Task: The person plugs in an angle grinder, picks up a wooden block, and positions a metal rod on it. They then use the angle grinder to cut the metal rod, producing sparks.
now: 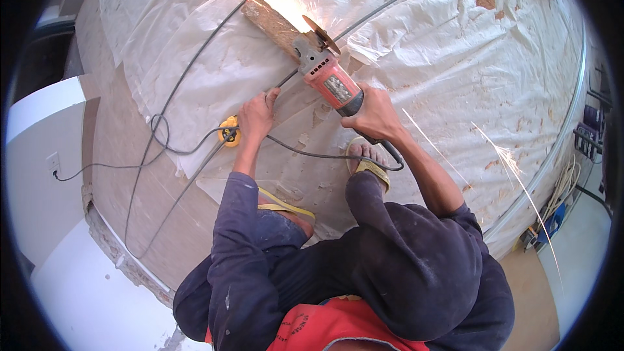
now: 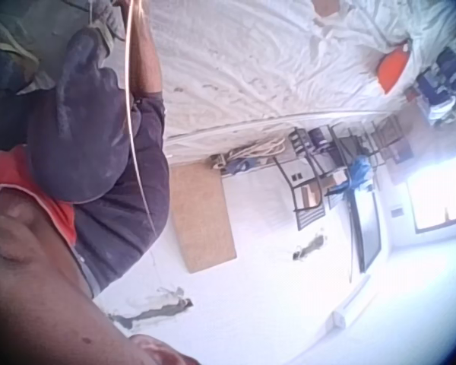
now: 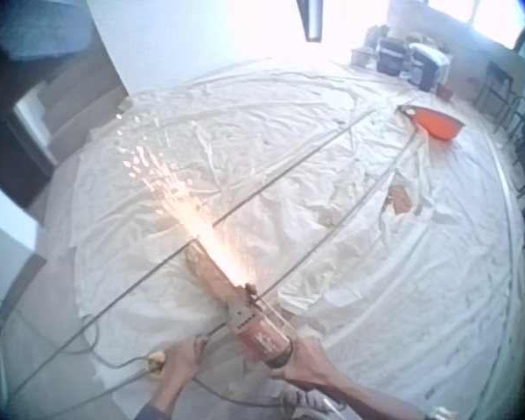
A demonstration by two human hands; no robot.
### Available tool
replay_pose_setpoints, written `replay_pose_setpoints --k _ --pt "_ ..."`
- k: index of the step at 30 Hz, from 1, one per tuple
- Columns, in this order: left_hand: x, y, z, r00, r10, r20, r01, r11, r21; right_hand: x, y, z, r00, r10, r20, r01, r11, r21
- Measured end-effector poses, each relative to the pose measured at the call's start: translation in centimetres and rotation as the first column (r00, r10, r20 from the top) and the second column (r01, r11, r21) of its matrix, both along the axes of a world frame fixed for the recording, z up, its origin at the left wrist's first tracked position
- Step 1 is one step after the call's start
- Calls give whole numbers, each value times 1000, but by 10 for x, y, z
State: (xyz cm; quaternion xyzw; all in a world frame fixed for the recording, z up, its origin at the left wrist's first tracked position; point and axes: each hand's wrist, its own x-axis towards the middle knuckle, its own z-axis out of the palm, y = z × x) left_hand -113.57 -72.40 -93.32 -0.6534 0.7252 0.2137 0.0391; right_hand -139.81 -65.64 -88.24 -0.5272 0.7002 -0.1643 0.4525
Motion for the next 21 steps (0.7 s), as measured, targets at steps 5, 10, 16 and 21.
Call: replay_pose_setpoints --k 5,10,16,21 --pt "1 -1 -2 1000 -3 -18 3 1000 -3 -1 2 -5 1000 -7 24 8 999 -45" --pt "2 -1 -3 1000 -7 -21 7 1000 -5 0 2 -2 999 -21 48 24 997 -69" --pt "3 -2 -4 1000 -11 -24 12 1000 7 -1 2 0 1000 -13 27 14 999 -34" --pt "1 -3 0 1000 -9 -12 9 999 35 -2 1 3 999 3 35 -2 1000 -30"
